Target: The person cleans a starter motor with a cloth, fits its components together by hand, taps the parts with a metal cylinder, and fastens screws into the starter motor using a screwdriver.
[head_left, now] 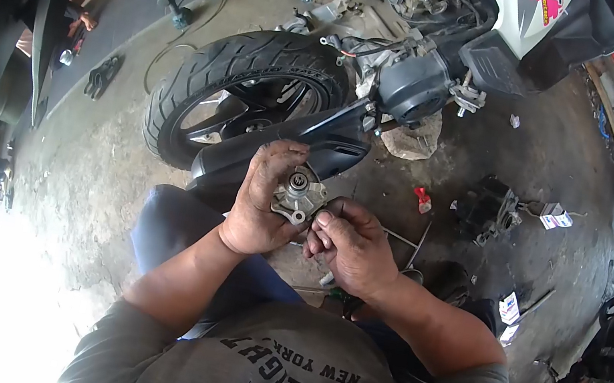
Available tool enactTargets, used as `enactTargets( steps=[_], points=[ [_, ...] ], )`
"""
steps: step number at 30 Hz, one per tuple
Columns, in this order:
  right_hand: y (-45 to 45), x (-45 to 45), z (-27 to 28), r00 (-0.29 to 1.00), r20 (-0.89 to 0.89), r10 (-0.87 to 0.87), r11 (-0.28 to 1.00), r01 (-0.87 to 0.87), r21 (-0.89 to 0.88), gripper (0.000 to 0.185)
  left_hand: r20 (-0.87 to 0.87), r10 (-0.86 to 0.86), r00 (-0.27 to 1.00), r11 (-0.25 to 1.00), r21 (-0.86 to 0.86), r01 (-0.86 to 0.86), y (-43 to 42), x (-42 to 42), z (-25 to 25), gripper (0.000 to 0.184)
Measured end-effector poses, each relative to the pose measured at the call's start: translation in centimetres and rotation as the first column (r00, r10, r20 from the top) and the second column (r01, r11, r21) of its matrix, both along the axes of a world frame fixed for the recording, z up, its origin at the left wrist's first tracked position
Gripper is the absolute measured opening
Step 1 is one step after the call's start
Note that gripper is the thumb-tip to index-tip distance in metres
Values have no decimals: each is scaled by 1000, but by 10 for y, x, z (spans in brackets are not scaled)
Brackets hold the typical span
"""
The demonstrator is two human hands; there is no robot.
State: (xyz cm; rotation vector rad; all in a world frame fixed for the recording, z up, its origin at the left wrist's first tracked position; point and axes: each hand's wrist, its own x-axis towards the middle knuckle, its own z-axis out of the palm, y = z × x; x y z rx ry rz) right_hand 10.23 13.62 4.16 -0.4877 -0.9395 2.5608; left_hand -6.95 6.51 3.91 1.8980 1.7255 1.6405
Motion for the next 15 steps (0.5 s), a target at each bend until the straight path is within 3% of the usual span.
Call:
enactTargets(
  steps=[5,10,14,15],
  points=[
    [-6,-1,5,999,29,-19,999,20,-32,9,-20,-11,1000,1000,19,12,-3,-3,2,75],
    [-4,0,0,1000,-13,-12,999,13,44,8,-26,-48,998,999,-11,48,-4,-3,3,73],
    [1,-7,-1,1000,-13,-8,999,7,-53,13,12,12,1000,1000,-25,-12,-1,-7,3,72],
    [10,-5,-6,994,-15,104,994,-105,-44,13,8,15,1000,1000,-25,-15,-1,-10,4,72]
  ],
)
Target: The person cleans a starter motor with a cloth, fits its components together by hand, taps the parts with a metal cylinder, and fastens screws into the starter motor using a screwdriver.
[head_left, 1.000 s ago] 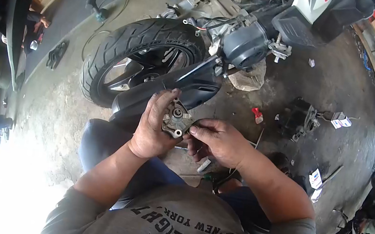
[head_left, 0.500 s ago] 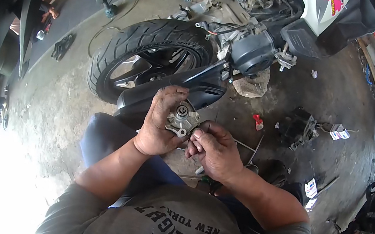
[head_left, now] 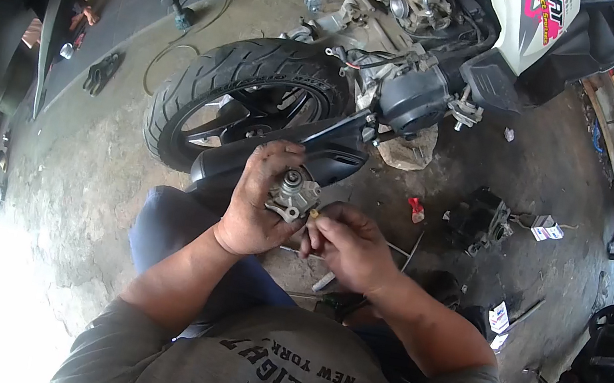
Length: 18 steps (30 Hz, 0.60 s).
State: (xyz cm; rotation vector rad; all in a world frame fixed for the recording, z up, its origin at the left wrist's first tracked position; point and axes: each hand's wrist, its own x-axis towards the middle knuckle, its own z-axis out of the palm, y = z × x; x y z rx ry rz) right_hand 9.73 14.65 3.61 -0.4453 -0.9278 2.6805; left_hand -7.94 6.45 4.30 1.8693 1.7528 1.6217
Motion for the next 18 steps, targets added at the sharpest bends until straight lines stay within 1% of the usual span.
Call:
enactTargets(
  steps=[1,2,3,4,5,6,7,8,9,11,12,13,14,15,18],
  points=[
    [15,7,-9,994,-2,112,994,-112,7,14,-14,9,1000,999,32,-8,-2,-4,1,71],
    [32,14,-20,994,-5,114,994,-114,3,14,-28,16,999,998,63,-14,-3,-7,1,71],
    [52,21,-34,939,182,293,953,-302,25,17,-42,23,999,995,96,-19,-5,-10,2,71],
    [66,28,-54,818,365,445,876,-482,12,21,-54,33,998,991,130,-25,-6,-13,2,70],
    [76,31,-91,690,516,508,756,-644,116,26,-55,35,998,991,129,-28,-6,-13,2,70],
    [84,31,-131,543,663,515,593,-784,182,33,-64,21,998,990,143,-11,-6,-13,0,71],
    [88,31,-157,544,662,515,591,-785,186,33,-76,7,997,987,160,5,-5,-13,-2,71],
    [86,33,-180,301,780,548,415,-908,59,37,-90,-8,996,985,171,23,-5,-13,-4,72],
    [81,35,-203,41,850,525,230,-968,-95,42,-105,-23,994,983,181,41,-5,-14,-4,72],
    [59,44,-251,-125,821,557,263,-911,-317,32,-108,-13,994,983,183,32,-4,-12,-5,73],
    [44,64,-312,-71,744,664,312,-879,-362,38,-104,-2,995,981,194,22,-3,-10,-5,74],
    [26,70,-339,-112,679,726,291,-844,-451,41,-103,9,995,979,205,12,-1,-10,-6,74],
    [14,70,-353,-146,605,782,264,-803,-535,44,-104,18,994,976,216,5,0,-12,-7,75],
    [7,67,-352,-146,601,786,255,-809,-530,44,-113,23,993,978,208,1,0,-15,-8,75],
    [-19,65,-321,-30,794,607,244,-944,-222,53,-114,16,993,993,120,-2,-1,-17,-14,77]
  ],
)
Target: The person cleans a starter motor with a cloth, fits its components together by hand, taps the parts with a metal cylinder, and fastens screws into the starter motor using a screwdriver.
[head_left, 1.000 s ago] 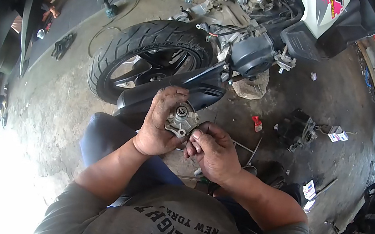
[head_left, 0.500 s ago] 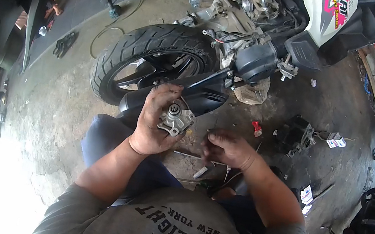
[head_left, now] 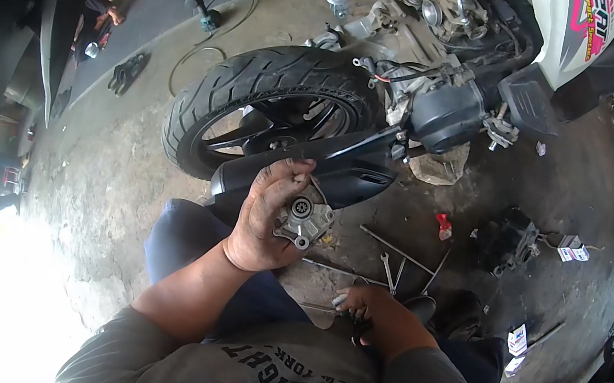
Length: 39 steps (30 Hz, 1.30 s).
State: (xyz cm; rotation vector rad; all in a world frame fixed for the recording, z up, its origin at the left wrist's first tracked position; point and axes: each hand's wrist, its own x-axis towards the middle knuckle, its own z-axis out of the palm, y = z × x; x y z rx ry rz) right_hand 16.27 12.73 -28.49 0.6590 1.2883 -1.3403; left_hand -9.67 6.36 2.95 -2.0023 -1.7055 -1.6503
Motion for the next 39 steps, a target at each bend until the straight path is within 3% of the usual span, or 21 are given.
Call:
enactTargets(
  steps=[2,7,11,12,13,14,15,16,17,18,20,21,22,24,26,27,31,32,36,37,39],
  points=[
    [-7,1,-2,995,-92,37,995,-29,92,57,0,-2,1000,1000,-19,2,3,0,-1,78],
    [-5,4,-38,997,-49,62,995,-58,87,58,207,-4,978,997,-70,19,3,9,2,80],
    [5,8,-11,744,-337,577,770,-359,527,63,575,-2,818,990,-116,84,3,16,7,81],
    [9,12,-7,679,-374,631,707,-307,637,64,577,-17,816,993,-87,83,4,16,9,81],
    [12,15,-4,607,-398,687,638,-243,731,65,698,-18,716,990,-88,110,4,17,10,77],
    [21,-4,12,673,-296,678,676,-412,611,51,803,-14,595,986,-89,144,2,19,11,73],
    [25,-12,30,723,-244,647,705,-444,553,45,887,-5,461,980,-87,180,-1,21,11,69],
    [30,-25,83,799,-218,561,765,-399,506,39,948,8,319,972,-82,219,-4,22,13,65],
    [33,-36,143,863,-220,455,828,-318,462,34,948,-5,318,973,-70,221,-7,23,16,65],
    [36,-44,193,907,-224,357,868,-233,438,30,979,-3,204,966,-49,253,-10,24,18,63],
    [46,-40,252,942,-262,208,888,-70,454,34,1000,11,-24,952,-3,306,-15,23,24,57],
    [52,-34,267,946,-291,142,878,15,478,41,990,21,-138,945,25,327,-19,21,27,55],
    [78,-20,258,940,-282,192,874,-33,484,46,991,7,-135,948,37,317,-21,19,30,55],
    [89,-6,306,867,-491,90,833,204,514,57,965,18,-262,920,86,383,-26,15,33,53],
    [102,15,328,695,-689,-207,799,526,290,55,920,46,-388,882,145,449,-30,17,34,53],
    [100,16,338,695,-690,-202,797,527,297,55,920,39,-389,880,152,449,-31,18,35,53],
    [87,22,374,92,-888,-450,592,775,-219,51,964,-36,-265,842,172,512,-35,26,36,56],
    [81,20,381,85,-888,-451,586,779,-223,51,965,-33,-262,838,169,519,-35,29,36,56],
    [50,2,396,-91,-895,-437,499,803,-325,52,973,-149,178,876,46,480,-36,37,29,69],
    [52,7,395,-92,-895,-436,496,806,-325,52,973,-150,176,874,47,484,-36,37,31,69],
    [65,16,392,-188,-875,-446,508,751,-421,51,890,-213,404,880,-4,474,-35,36,37,79]
  ],
)
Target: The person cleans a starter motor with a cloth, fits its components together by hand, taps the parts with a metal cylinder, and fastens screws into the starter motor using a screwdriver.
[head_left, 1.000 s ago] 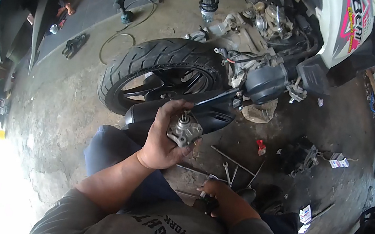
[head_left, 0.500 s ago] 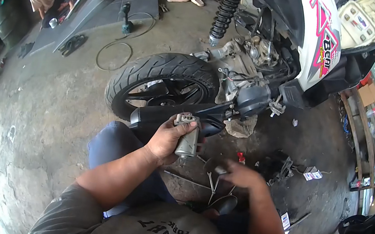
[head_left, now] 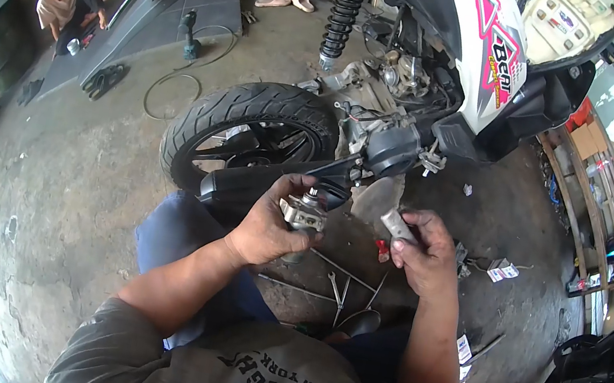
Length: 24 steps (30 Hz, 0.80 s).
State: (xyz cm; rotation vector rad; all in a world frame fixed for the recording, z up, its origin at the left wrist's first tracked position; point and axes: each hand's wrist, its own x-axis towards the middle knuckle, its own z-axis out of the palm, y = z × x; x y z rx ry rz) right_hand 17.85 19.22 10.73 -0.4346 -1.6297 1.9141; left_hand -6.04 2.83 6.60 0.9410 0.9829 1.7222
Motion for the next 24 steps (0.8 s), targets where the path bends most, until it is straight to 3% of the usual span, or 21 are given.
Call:
enactTargets(
  steps=[2,5,7,9,10,12,18,22,23,24],
  points=[
    [11,6,2,993,-117,27,1000,-27,-4,52,-236,35,971,997,78,-17,3,-1,9,88],
    [3,-5,43,963,-262,-60,998,55,-26,51,-341,75,937,971,239,9,14,1,32,94],
    [-2,-16,54,812,-448,-375,908,224,-354,46,-435,127,892,925,376,52,21,3,44,99],
    [-14,-23,57,911,-278,-304,904,183,-387,47,-444,125,887,923,379,59,27,7,48,101],
    [-21,-29,59,911,-278,-304,907,188,-378,47,-457,120,881,924,376,69,30,9,50,103],
    [-35,-35,61,890,-405,-211,919,39,-393,49,-485,101,869,926,364,96,36,16,52,107],
    [-34,-15,63,871,-441,-218,961,113,-253,49,-389,67,919,907,408,107,56,56,31,101],
    [-58,19,48,905,-231,-358,933,356,-51,54,-288,-171,942,947,216,238,57,98,8,99],
    [-62,27,44,895,-220,-387,921,384,-60,54,-279,-202,939,942,206,264,59,108,2,99],
    [-66,35,40,874,-215,-436,890,453,39,56,-279,-225,934,935,208,287,60,119,-6,98]
  ],
)
